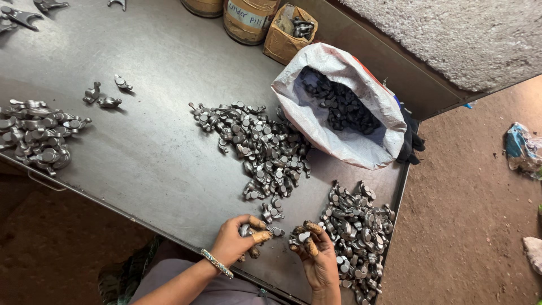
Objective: The person sorts small metal parts on a metal table, picking them up one by one and placing them into a white sack. The person uses both hands to handle the parts and occasionally adjusts the sack.
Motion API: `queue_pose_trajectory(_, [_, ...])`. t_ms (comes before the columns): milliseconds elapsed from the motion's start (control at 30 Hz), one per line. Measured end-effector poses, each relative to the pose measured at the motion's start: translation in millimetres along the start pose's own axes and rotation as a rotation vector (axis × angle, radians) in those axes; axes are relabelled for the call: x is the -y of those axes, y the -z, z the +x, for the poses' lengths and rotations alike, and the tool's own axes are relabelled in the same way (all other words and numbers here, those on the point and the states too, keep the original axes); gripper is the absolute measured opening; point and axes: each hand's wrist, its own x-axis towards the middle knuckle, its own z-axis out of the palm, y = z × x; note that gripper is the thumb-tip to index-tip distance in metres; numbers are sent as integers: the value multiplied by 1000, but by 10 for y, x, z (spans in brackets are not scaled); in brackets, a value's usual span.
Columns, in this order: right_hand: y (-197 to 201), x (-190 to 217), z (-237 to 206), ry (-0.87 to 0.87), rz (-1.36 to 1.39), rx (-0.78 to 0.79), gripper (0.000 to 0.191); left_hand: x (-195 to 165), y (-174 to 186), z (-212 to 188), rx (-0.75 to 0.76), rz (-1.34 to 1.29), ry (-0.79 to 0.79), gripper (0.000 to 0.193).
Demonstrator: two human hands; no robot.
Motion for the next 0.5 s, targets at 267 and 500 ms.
queue_pose_trajectory(267, [-28, -76, 33, -26, -39, 88, 40, 45, 23, -35, 194, -225, 157, 25])
queue_pose_trajectory(500, [-244, -82, -11, 24, -338, 113, 28, 21, 2, -47, 287, -582, 333, 39])
